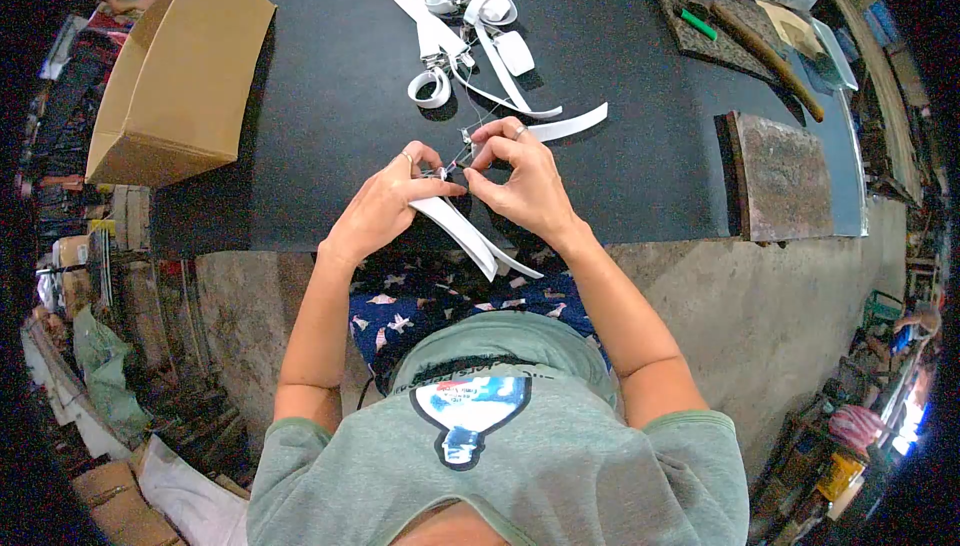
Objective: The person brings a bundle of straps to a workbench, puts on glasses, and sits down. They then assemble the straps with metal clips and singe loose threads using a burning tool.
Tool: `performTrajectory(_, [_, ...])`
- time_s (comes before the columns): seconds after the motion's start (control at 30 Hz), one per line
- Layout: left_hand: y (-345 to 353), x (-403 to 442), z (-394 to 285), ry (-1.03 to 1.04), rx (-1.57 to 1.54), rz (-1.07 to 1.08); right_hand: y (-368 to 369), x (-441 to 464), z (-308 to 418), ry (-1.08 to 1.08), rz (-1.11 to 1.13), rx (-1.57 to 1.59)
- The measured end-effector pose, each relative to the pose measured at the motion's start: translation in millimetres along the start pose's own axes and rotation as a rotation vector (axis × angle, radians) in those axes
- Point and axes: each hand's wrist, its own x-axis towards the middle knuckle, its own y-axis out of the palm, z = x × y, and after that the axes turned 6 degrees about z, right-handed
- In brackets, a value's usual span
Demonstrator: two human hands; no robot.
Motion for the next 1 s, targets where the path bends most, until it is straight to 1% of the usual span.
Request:
performTrajectory(0.63, [-0.4, -4.1, -0.4, -0.007, -0.004, 0.003, 4.8, -1.6, 0.0, -0.019, -0.012, -0.071])
performTrajectory(0.73, [-6.3, -7.9, 5.3, 0.029, -0.087, -0.012, -0.7, -1.7, -5.0, 0.012, -0.01, 0.11])
performTrajectory(0.8, [-14.4, -11.2, 12.6, 0.032, -0.141, -0.042, 0.0, -3.2, -9.3, 0.081, -0.065, 0.483])
performTrajectory(0.87, [-20.6, -14.5, 16.9, 0.015, -0.177, -0.055, -8.3, -5.5, -7.3, 0.143, -0.067, 0.517])
performTrajectory(0.97, [-27.1, -15.3, 15.7, -0.029, -0.165, -0.05, -6.7, -6.1, -13.1, 0.16, -0.076, 0.491])
performTrajectory(1.0, [-27.1, -15.8, 14.5, -0.039, -0.174, -0.046, -7.4, -5.2, -12.7, 0.098, -0.064, 0.37])
